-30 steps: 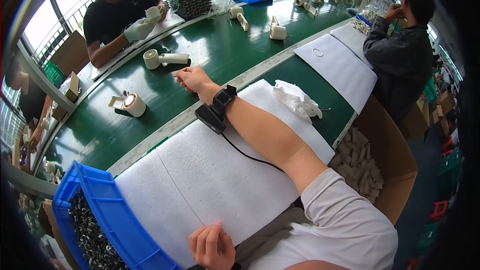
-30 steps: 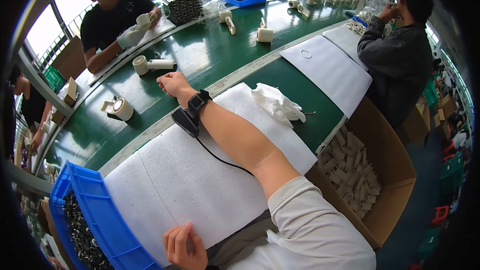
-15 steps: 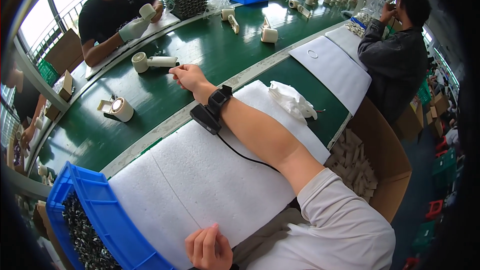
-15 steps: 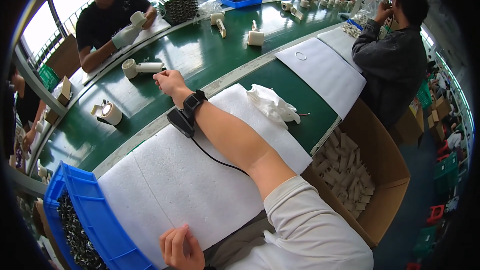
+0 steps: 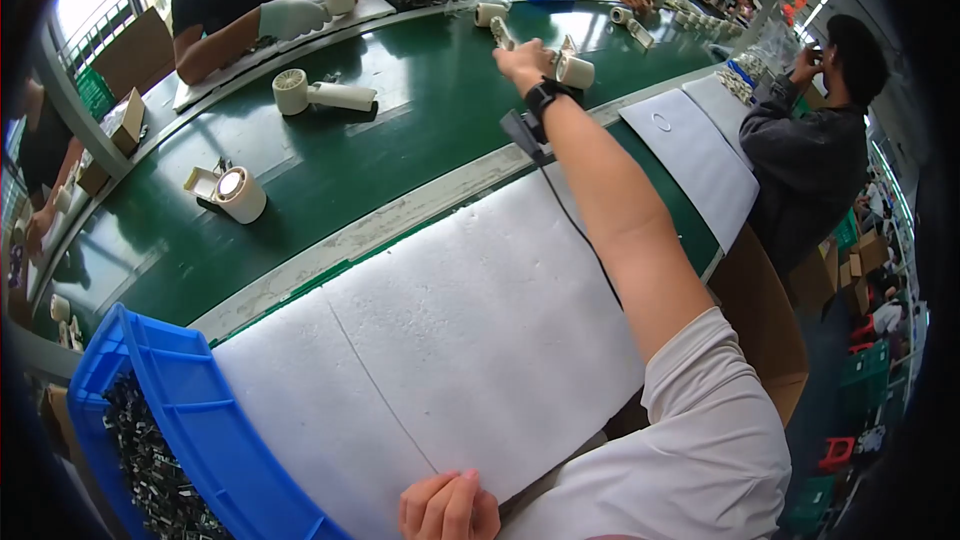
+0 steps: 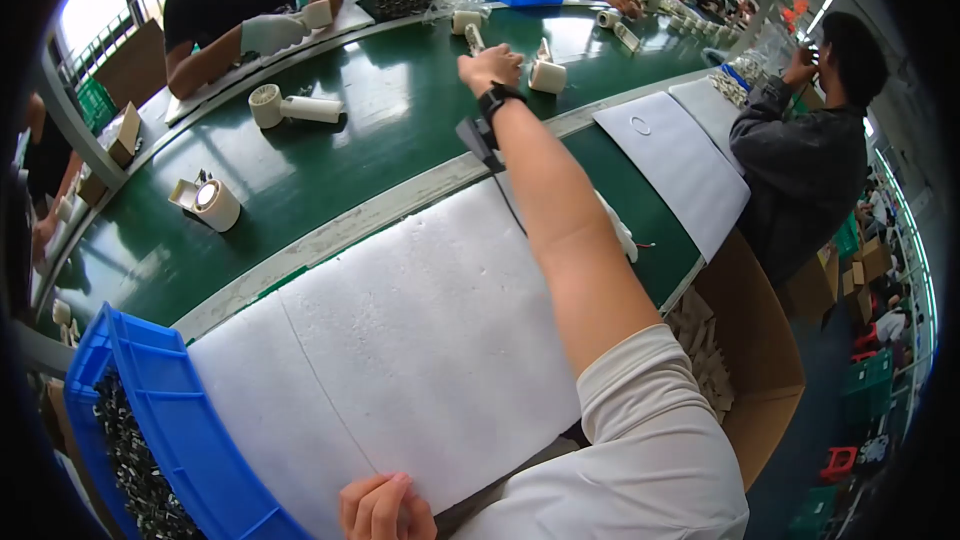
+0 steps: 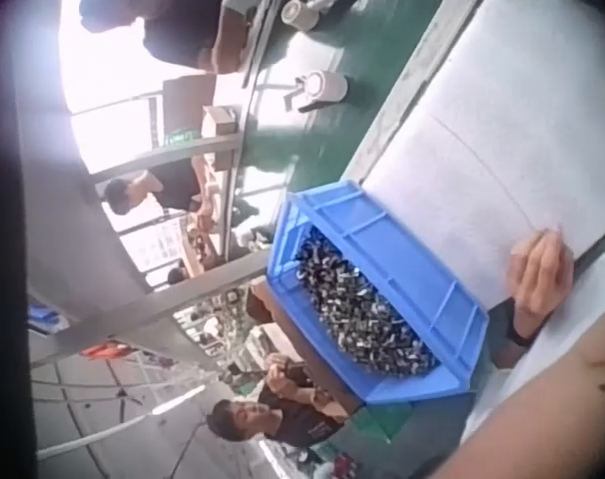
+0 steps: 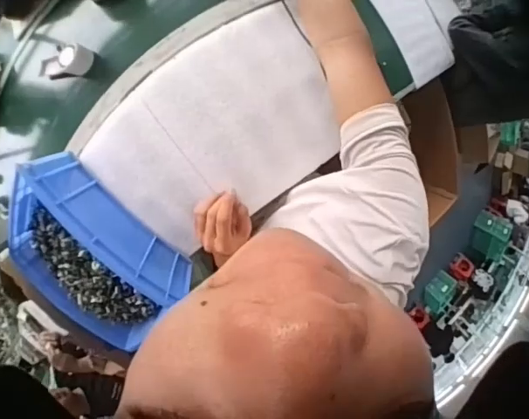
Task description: The person picks up a circuit board and a fan housing, connects a wire to the board, and fits it into the housing. After setting the unit aside, they grab more circuit boards from a bin and repeat the assembly process.
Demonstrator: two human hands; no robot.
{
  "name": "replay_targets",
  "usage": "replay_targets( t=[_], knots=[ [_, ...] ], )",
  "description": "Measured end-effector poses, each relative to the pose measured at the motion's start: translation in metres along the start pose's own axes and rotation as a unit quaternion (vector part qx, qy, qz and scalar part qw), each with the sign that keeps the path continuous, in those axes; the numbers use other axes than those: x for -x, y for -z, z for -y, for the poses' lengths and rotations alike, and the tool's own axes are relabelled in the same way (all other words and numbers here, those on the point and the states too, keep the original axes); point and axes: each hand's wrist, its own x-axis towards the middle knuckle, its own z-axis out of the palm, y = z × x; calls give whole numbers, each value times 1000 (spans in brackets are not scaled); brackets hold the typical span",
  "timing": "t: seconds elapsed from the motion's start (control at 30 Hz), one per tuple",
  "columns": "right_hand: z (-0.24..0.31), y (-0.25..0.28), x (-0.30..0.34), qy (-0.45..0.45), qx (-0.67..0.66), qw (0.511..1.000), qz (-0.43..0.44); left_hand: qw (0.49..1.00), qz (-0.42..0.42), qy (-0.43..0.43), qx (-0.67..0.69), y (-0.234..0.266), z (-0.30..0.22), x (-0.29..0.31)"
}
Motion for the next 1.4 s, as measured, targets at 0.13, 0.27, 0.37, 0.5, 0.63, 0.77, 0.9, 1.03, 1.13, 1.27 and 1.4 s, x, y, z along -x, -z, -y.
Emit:
replay_targets(
  t=[0.13, 0.27, 0.37, 0.5, 0.63, 0.77, 0.9, 1.03, 1.13, 1.27, 1.4],
  knots=[
    [-18, -19, -48, 26, 41, 998, 45, 1000, -4, 12, 28, 3, 5, 3],
    [-24, -30, -69, 86, 17, 995, 38, 999, -2, 11, 33, 5, 4, -3],
    [-31, -37, -96, 142, 59, 981, 115, 998, -21, 8, 67, 0, 8, -14],
    [12, -56, -58, 114, 31, 990, 78, 999, -36, 11, 36, 0, 7, -7],
    [10, -37, -54, 106, 11, 988, 114, 998, -62, 19, 18, -3, -3, 0],
    [-9, -47, -60, 94, -3, 989, 114, 994, -94, 38, 32, -8, -6, 2],
    [4, -61, -69, 79, -129, 964, 220, 993, -98, 45, 43, 2, -6, 3],
    [24, -41, -64, -8, -356, 834, 421, 996, -73, 22, 36, -2, 10, 7],
    [36, -1, -47, -50, -442, 714, 541, 995, -80, 26, 53, -3, 13, -8],
    [44, 26, 44, -52, -405, 673, 617, 996, -80, -31, 22, 19, -3, 8],
    [11, 106, 135, -34, -357, 681, 638, 988, -50, -131, 62, 92, -42, 14]
  ],
)
